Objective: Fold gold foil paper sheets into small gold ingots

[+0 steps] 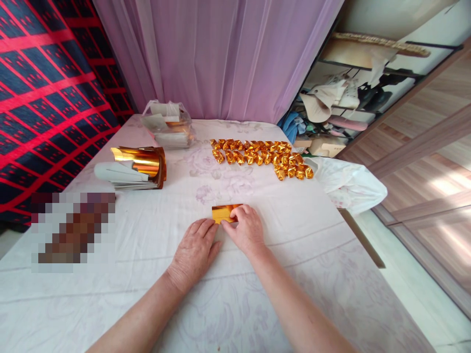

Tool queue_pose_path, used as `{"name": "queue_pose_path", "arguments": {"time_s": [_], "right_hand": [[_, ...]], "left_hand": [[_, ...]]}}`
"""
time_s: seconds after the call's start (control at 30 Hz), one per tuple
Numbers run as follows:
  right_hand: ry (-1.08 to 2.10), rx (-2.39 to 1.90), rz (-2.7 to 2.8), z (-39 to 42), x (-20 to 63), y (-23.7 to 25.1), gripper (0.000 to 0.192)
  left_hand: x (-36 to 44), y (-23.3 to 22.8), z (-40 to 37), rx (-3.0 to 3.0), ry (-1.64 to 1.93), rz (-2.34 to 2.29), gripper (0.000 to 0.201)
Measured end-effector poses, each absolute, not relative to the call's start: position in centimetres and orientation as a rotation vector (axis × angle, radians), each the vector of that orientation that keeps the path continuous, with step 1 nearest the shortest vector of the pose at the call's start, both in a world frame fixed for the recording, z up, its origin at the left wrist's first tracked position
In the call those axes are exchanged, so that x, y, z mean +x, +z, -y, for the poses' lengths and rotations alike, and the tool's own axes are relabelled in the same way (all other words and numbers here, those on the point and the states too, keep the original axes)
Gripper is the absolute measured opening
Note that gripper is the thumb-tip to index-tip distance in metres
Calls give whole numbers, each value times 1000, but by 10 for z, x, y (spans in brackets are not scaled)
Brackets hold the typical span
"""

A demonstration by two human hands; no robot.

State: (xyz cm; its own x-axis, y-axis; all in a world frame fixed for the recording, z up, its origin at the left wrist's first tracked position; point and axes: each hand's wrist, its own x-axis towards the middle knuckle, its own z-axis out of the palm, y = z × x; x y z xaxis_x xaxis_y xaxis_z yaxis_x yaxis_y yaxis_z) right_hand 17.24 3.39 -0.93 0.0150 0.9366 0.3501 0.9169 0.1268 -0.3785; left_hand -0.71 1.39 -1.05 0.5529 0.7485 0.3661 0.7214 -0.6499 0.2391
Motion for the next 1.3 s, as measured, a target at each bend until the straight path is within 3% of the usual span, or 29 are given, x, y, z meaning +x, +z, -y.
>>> {"name": "queue_pose_path", "arguments": {"time_s": [0.27,0.63,1.3], "right_hand": [[25,-1795,1875,-36,169,-10,27],[183,-1654,1860,-36,182,-17,7],[209,-1650,1753,-32,224,-24,9]], "left_hand": [[-8,-8,-15,2716,659,-1285,35],[-7,-2,-13,2805,597,-1359,33],[-6,-3,-13,2833,551,-1385,33]]}}
